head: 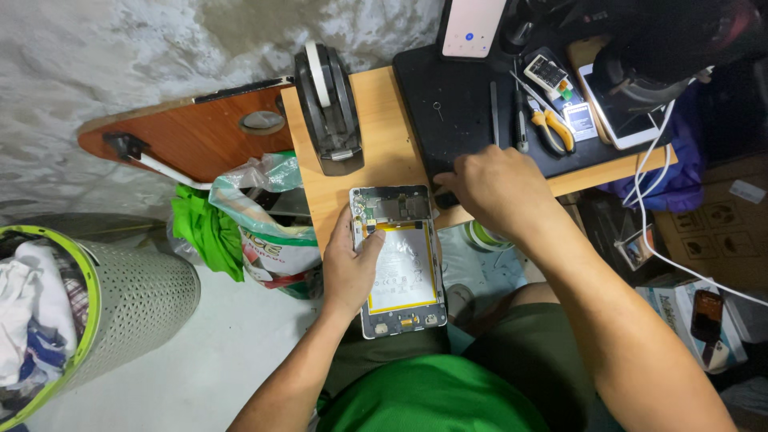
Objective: The person uses a metal spudger to carefully pry and disconnect ribbon cables and components from the internal logic board of a disassembled smartphone. The person works on the top edge of the device, manipulating small connectors and flex cables while holding the phone steady with the other hand.
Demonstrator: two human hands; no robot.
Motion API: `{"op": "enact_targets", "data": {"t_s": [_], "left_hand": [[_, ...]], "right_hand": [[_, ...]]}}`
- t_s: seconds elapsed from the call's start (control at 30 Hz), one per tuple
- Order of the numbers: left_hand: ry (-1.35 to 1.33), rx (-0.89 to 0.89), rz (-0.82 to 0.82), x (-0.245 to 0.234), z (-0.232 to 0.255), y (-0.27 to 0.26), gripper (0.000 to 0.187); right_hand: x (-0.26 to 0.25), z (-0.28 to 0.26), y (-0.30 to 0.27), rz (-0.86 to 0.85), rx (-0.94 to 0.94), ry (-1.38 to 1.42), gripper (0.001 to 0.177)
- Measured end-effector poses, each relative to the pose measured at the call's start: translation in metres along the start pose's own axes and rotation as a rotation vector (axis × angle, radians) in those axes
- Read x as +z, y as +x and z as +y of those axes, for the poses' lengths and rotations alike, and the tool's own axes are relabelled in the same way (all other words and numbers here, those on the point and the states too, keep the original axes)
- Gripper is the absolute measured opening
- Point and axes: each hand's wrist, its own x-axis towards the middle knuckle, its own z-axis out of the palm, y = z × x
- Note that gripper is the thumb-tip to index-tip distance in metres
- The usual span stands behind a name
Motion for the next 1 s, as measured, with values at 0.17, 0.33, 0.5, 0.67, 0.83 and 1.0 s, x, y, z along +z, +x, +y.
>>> {"op": "enact_targets", "data": {"t_s": [0.17, 0.33, 0.5, 0.67, 0.83, 1.0], "left_hand": [[-0.028, 0.013, -0.004, 0.0, 0.001, 0.001, 0.051], [-0.049, 0.007, -0.001, 0.002, 0.004, 0.0, 0.05], [-0.076, -0.03, 0.002, 0.003, 0.007, -0.002, 0.051], [-0.097, -0.082, 0.005, 0.004, 0.013, -0.002, 0.056], [-0.099, -0.075, -0.016, 0.004, 0.012, -0.004, 0.062], [-0.05, -0.076, -0.023, 0.001, 0.012, -0.004, 0.062]], "right_hand": [[-0.002, -0.001, 0.003, 0.188, -0.325, 0.289, 0.009], [-0.004, 0.0, 0.001, 0.019, -0.125, 0.187, 0.014], [-0.004, 0.0, 0.0, 0.097, -0.222, 0.277, 0.019], [-0.007, -0.001, -0.001, 0.132, -0.306, 0.323, 0.025], [-0.008, -0.002, -0.002, 0.068, -0.218, 0.249, 0.024], [-0.007, -0.001, -0.003, 0.062, -0.186, 0.248, 0.024]]}}
